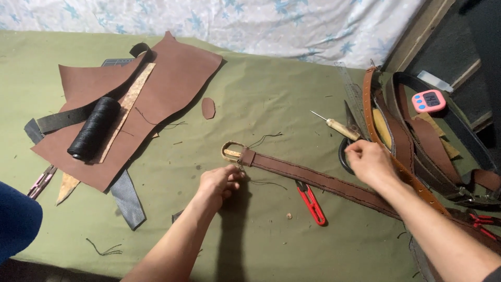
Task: Hand-stitching a leather belt to attach a metal buckle using a needle and thread on a workshop table.
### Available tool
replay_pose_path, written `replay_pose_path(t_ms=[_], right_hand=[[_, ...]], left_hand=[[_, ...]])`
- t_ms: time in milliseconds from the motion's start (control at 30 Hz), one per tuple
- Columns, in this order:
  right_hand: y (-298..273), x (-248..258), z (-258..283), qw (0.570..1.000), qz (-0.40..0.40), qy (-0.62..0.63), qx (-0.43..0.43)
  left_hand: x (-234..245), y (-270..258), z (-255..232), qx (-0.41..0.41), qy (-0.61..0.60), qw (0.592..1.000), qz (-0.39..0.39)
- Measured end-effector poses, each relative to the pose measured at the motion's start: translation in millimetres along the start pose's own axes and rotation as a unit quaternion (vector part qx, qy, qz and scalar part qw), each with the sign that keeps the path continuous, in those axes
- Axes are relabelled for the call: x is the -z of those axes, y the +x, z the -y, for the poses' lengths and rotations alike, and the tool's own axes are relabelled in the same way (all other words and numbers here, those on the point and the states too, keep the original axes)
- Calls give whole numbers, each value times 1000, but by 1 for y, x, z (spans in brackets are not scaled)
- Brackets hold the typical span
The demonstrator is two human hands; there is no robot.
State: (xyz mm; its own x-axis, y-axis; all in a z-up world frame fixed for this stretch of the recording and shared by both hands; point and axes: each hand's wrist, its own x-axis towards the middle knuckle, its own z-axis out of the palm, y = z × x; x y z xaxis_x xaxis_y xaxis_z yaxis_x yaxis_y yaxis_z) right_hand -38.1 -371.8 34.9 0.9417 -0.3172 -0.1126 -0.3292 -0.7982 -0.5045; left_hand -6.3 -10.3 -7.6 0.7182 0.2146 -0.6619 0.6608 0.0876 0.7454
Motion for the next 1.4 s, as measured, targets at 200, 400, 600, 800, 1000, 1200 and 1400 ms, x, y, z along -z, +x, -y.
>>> replay_pose_path(t_ms=[200,400,600,800,1000,1200,1400], right_hand=[[-39,25,48,999,26,10,-15],[-86,5,92,992,105,59,38],[-107,-17,122,980,156,111,60],[-104,-62,139,946,242,216,-7],[-83,-88,166,969,216,88,86],[-102,-74,220,978,186,6,93],[-84,-107,203,975,178,-90,94]], left_hand=[[9,-9,-3,31,-99,994,35],[20,-5,17,31,-132,990,48],[22,-31,19,38,-129,989,67],[27,-56,31,18,-97,992,76],[37,-73,38,-38,-67,996,41],[72,-87,18,-113,105,988,-12],[71,-59,20,-216,249,943,-46]])
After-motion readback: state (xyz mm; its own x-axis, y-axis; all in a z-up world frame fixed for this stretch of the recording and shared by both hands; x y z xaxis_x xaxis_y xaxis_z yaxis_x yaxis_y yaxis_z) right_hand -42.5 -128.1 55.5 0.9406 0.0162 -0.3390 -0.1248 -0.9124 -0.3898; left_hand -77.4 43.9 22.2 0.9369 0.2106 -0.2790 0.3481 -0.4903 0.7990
